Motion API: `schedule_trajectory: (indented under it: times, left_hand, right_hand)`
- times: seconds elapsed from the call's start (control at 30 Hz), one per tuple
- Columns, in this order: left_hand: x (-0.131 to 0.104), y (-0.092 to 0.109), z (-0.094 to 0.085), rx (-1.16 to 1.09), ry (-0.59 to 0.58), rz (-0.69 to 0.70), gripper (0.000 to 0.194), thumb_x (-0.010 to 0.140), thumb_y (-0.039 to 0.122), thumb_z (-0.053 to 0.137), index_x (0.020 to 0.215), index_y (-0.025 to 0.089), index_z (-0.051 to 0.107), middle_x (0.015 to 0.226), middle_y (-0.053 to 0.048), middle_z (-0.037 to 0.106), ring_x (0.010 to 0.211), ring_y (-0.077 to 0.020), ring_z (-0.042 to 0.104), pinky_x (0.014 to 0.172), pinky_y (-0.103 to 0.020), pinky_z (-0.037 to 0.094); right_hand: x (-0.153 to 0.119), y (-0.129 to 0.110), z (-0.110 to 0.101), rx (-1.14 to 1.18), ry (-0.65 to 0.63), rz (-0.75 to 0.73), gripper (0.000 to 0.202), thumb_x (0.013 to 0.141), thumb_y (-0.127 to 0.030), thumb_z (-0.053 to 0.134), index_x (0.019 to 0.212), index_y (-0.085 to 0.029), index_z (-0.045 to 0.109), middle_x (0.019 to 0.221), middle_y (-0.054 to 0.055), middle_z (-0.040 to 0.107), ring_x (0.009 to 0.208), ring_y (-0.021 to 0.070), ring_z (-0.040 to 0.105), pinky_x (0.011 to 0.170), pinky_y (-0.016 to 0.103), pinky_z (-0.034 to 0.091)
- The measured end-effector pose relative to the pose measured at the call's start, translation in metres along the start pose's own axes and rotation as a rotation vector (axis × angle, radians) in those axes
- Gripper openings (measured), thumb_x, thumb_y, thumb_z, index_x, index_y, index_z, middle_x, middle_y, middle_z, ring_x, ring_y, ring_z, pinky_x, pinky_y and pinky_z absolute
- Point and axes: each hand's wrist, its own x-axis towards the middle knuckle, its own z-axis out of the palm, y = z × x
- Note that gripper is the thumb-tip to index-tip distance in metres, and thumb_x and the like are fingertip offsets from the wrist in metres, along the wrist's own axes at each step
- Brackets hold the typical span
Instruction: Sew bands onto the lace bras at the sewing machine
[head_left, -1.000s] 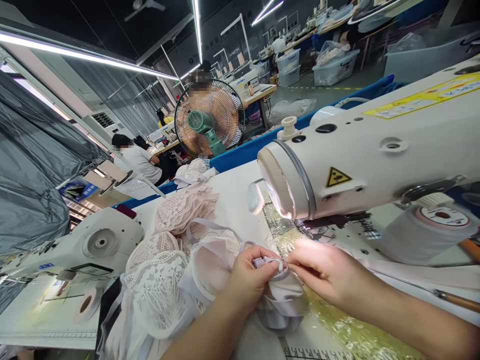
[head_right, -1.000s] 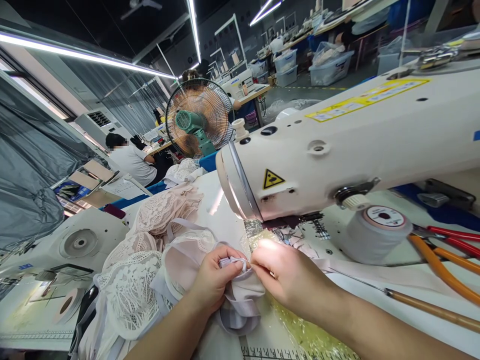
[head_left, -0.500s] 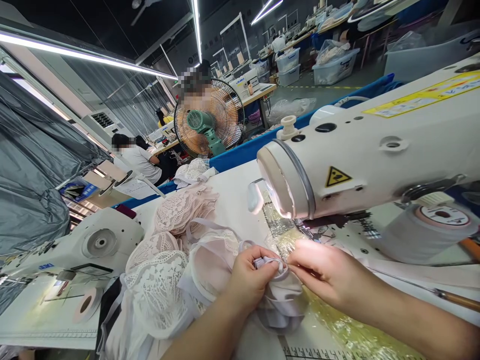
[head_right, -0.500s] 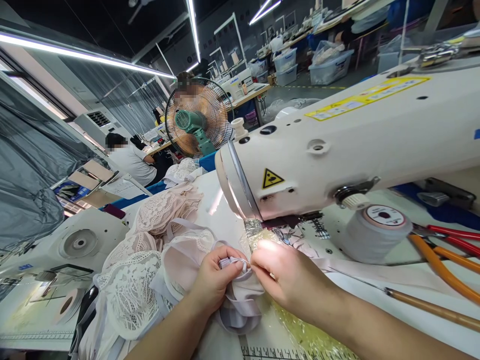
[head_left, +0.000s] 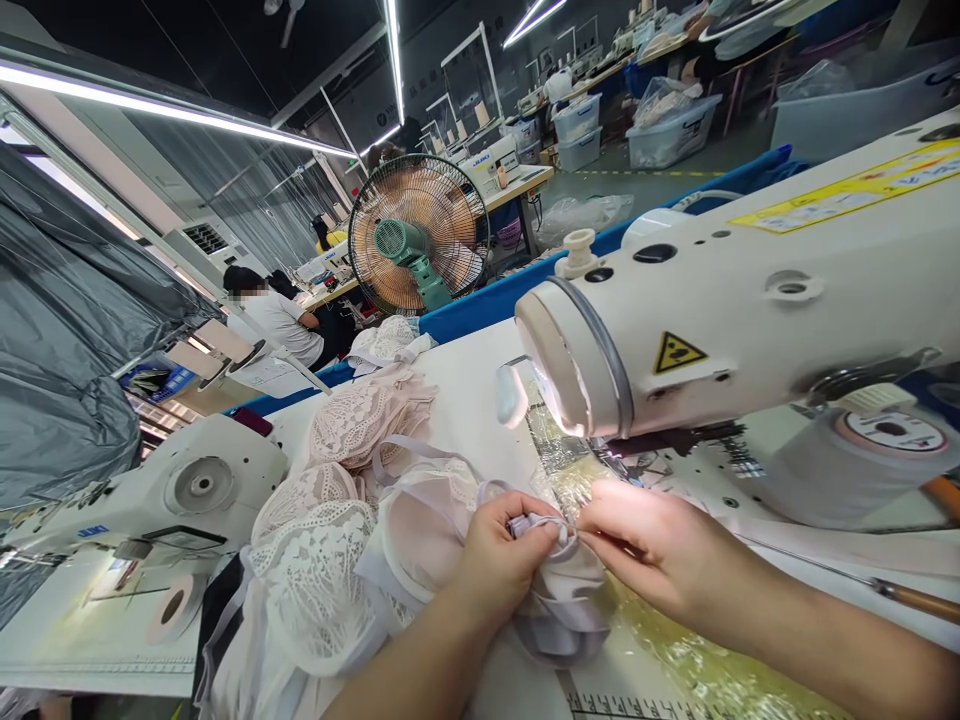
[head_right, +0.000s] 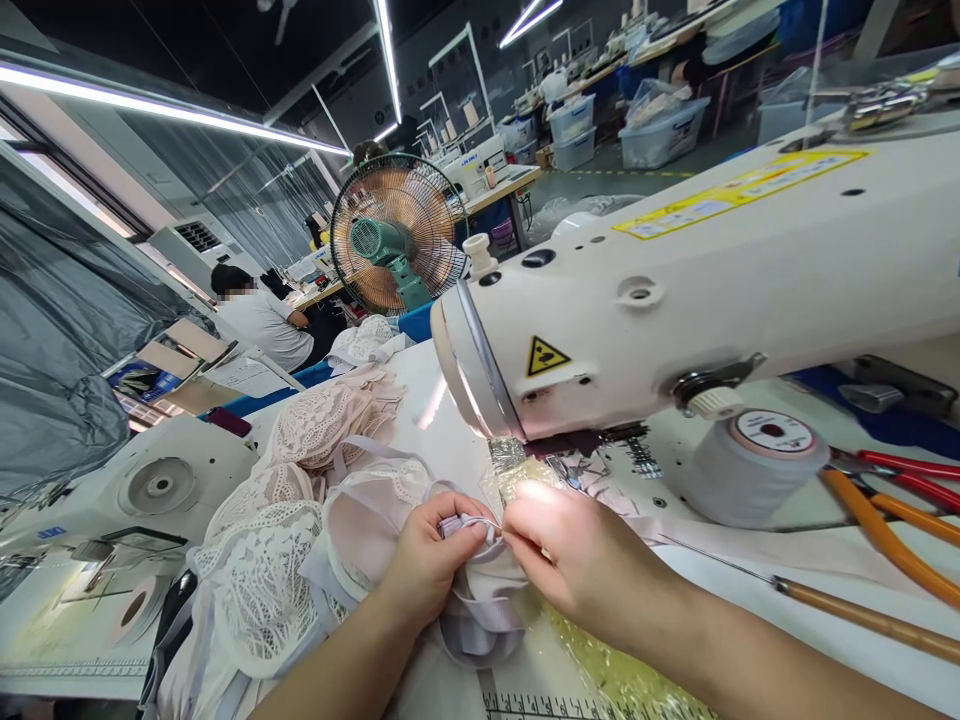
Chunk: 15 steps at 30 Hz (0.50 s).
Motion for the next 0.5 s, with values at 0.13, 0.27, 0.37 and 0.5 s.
schedule_trajectory:
  times: [0.13,0.27,0.37,0.5]
  left_hand:
    - [0.0001,0.0007,0.0005,0.028,0.01,0.006,0.009,0.065,0.022,0.063,0.067,0.014,0.061,0.071,-0.005,0.061,0.066,-0.014,0.05,0.065,-0.025,0.038]
    - [-0.0007,0.0033,0.0022,0.069,0.022,0.023,0.008,0.065,0.022,0.062,0.066,0.014,0.061,0.071,-0.005,0.061,0.067,-0.0145,0.05,0.066,-0.025,0.038]
    - [-0.0009,0.0034,0.0021,0.065,0.019,0.025,0.009,0.065,0.023,0.063,0.066,0.014,0.061,0.071,-0.005,0.061,0.067,-0.0146,0.05,0.066,-0.025,0.038]
    - [0.0008,-0.0022,-0.0014,-0.045,-0.006,-0.011,0.011,0.065,0.024,0.065,0.068,0.014,0.062,0.072,-0.005,0.061,0.067,-0.0138,0.051,0.066,-0.025,0.039]
  right_hand:
    - [-0.0006,0.0009,0.0016,-0.019,-0.027,0.011,0.027,0.083,-0.019,0.038,0.058,-0.019,0.047,0.058,0.0,0.043,0.052,0.0121,0.041,0.047,0.024,0.031]
    - [-0.0013,0.0009,0.0017,-0.024,-0.024,0.014,0.026,0.083,-0.017,0.038,0.058,-0.019,0.046,0.058,0.0,0.043,0.052,0.0123,0.041,0.048,0.024,0.031]
    - [-0.0015,0.0007,0.0021,-0.024,-0.018,0.014,0.026,0.083,-0.017,0.038,0.059,-0.019,0.047,0.058,0.0,0.043,0.052,0.0126,0.042,0.048,0.024,0.03]
    - [-0.0011,0.0024,0.0047,-0.03,0.011,-0.01,0.026,0.085,-0.019,0.037,0.061,-0.019,0.047,0.059,0.0,0.043,0.052,0.0126,0.041,0.048,0.024,0.029]
